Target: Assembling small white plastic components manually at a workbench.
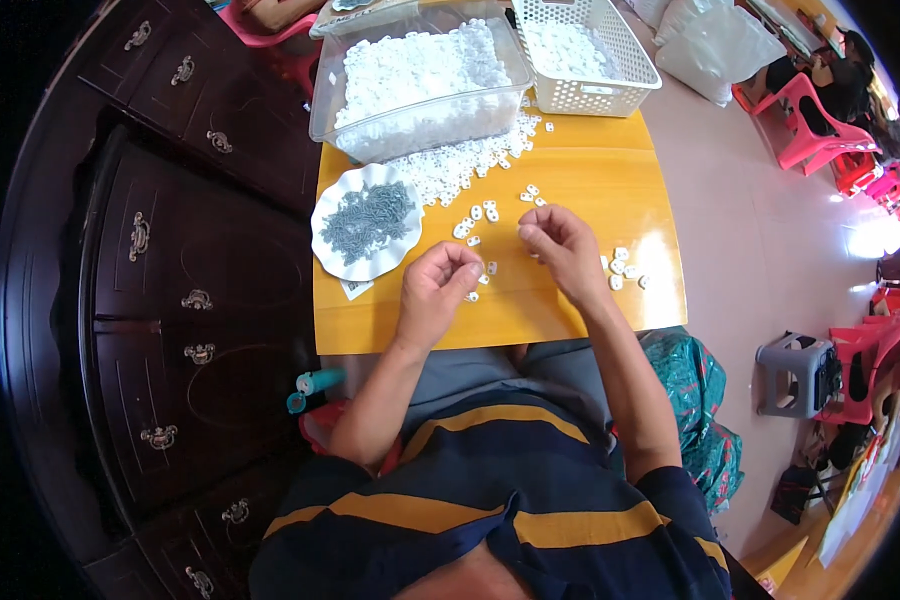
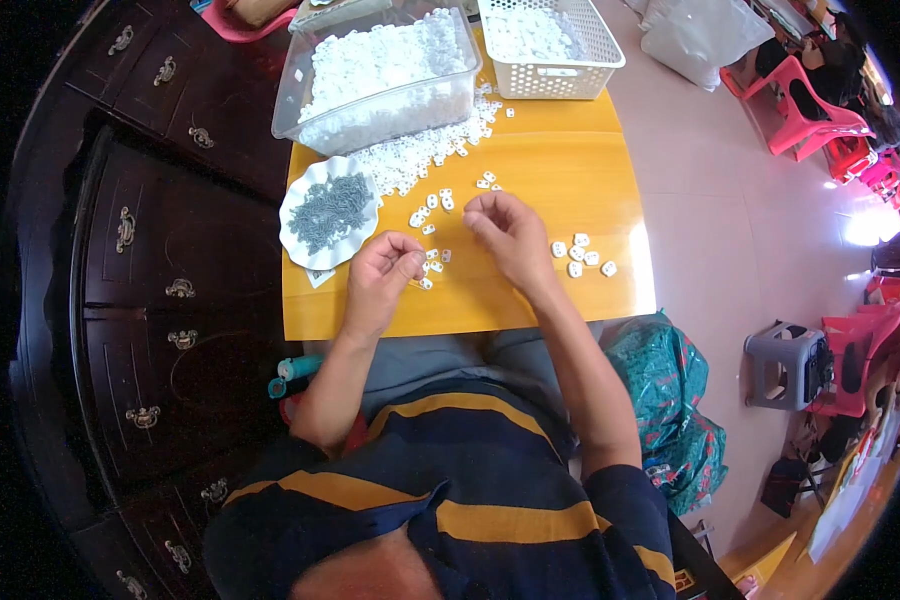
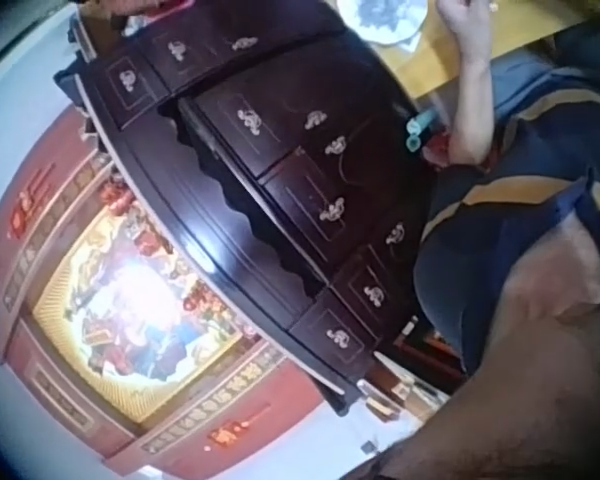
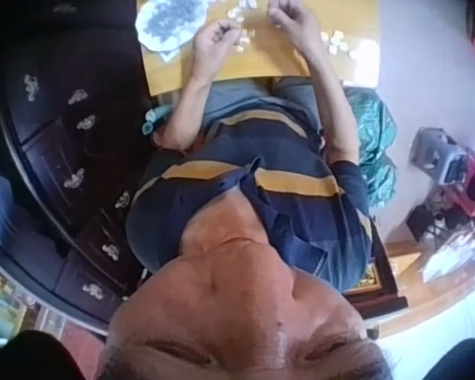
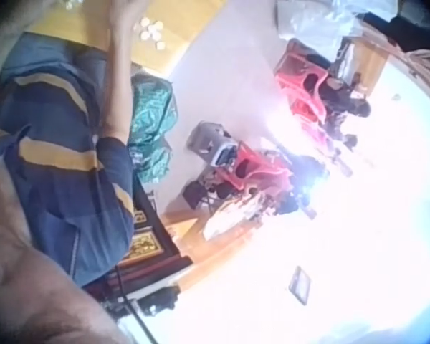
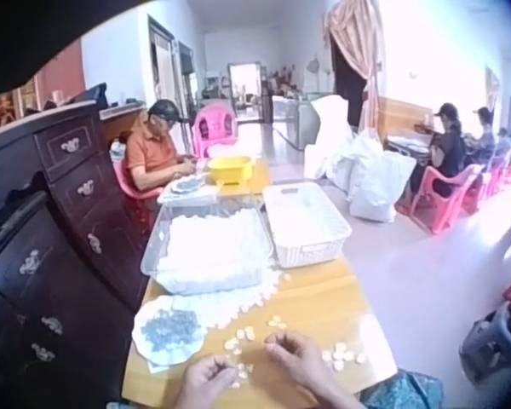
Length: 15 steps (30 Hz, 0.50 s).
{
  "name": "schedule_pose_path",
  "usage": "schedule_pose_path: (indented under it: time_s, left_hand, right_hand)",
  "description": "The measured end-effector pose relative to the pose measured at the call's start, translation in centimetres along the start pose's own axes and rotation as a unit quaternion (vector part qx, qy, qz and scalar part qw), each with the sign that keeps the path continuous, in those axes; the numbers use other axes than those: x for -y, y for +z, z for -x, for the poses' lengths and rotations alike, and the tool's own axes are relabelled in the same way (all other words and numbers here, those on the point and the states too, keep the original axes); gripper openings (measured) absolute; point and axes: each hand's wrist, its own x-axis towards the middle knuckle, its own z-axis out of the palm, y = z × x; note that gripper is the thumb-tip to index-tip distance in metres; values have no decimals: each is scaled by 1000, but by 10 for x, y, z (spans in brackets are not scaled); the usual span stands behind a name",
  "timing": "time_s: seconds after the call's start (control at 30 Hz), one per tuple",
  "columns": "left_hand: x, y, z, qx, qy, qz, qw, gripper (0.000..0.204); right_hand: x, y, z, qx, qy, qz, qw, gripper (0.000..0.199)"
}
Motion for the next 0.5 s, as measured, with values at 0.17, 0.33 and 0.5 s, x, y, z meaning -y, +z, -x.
schedule_pose_path:
  time_s: [0.17, 0.33, 0.5]
  left_hand:
    - [0, 15, -6, -8, -7, 54, 999, 6]
    - [17, 24, -5, -7, 30, 8, 1000, 9]
    - [19, 26, -4, 3, 56, -53, 997, 14]
  right_hand:
    - [-10, 10, 43, -9, 50, -95, 994, 8]
    - [-23, 13, 57, -27, 58, -125, 990, 6]
    - [-31, 9, 60, -17, 41, -129, 991, 7]
